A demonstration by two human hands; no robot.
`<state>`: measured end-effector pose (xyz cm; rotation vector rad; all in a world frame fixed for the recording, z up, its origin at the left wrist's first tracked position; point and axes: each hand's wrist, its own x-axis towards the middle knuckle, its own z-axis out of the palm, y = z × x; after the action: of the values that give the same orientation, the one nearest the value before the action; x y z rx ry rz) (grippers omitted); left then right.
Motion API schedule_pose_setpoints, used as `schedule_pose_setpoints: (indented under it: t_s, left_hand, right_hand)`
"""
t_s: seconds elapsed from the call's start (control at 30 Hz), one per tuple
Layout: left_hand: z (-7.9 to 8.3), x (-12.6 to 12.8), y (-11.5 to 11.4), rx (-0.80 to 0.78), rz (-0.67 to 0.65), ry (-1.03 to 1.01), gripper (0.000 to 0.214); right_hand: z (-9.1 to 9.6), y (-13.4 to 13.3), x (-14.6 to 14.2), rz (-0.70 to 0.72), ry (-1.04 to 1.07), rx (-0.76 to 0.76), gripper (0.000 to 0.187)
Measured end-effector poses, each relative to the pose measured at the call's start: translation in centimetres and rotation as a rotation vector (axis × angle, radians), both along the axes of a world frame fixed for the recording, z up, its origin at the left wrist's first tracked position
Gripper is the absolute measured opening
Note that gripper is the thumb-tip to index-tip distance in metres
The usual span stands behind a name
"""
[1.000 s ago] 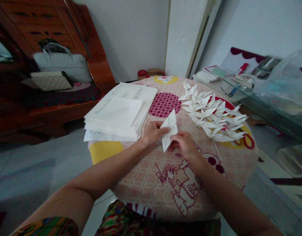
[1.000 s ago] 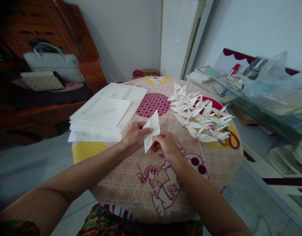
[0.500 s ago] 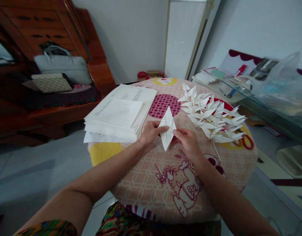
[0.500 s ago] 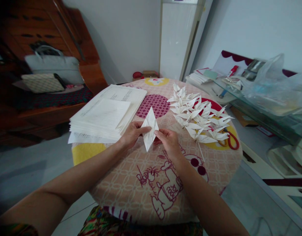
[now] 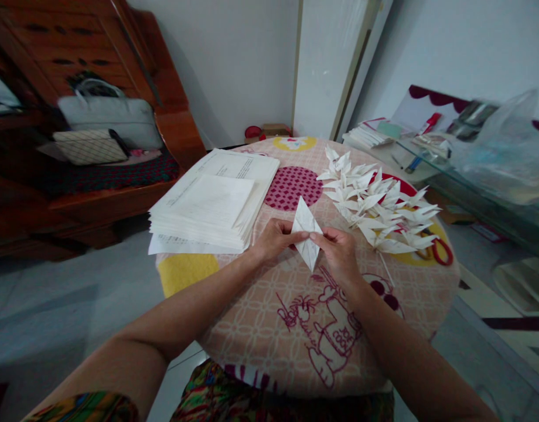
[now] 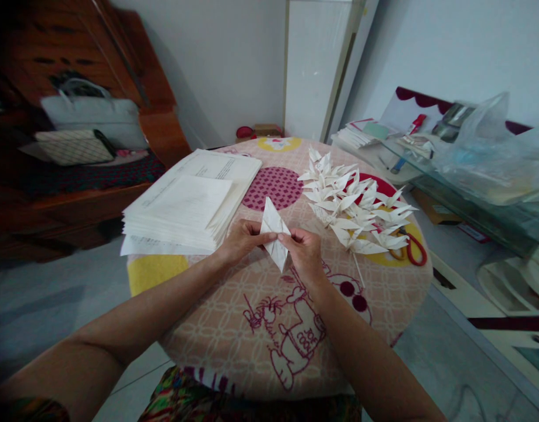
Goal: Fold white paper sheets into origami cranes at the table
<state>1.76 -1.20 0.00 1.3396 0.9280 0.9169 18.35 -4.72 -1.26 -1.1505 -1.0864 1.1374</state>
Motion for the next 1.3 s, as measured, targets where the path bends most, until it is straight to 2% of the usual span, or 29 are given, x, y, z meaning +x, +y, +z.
schedule_pose_setpoints:
  t_s: [0.17, 0.4, 0.6, 0.8, 1.03, 1.17, 1.23, 1.3]
  left_hand:
    - [-0.3, -0.1, 0.2, 0.003, -0.043, 0.003, 0.046]
    - [0.1, -0.3, 0.3, 0.092, -0.059, 0.043, 0.041]
    - [0.9, -0.3, 0.2, 0.134, 0.034, -0.045, 0.04]
    - [0.9, -0.4, 0.0, 0.063, 0.019, -0.068, 0.042]
    - [0.9, -0.2, 0.0, 0.054, -0.03, -0.143, 0.039]
    - [0.8, -0.7, 0.8, 0.084, 0.005, -0.142, 0.032]
    - [0.8, -1.5, 1.4, 0.099, 0.109, -0.141, 0.032]
    - [0.9, -2.4, 2.0, 0.114, 0.244, -0.13, 0.031]
  right_hand:
    - [0.1, -0.1, 0.1, 0.008, -0.048, -0.005, 0.026]
    - [0.3, -0.2, 0.3, 0.043, -0.123, -0.028, 0.028]
    - [1.0, -0.4, 0.8, 0.05, -0.368, 0.158, 0.034]
    - [1.6, -0.9, 0.7, 0.012, -0.488, 0.265, 0.039]
    - [2.0, -1.0, 0.8, -0.003, -0.608, 0.373, 0.036]
    - [2.4, -0.8, 1.3, -0.089, -0.909, 0.613, 0.029]
    - [2.3, -0.8, 1.6, -0.102, -1.131, 0.71, 0.029]
    - [2.0, -1.0, 1.6, -0.046, -1.338, 0.761, 0.03]
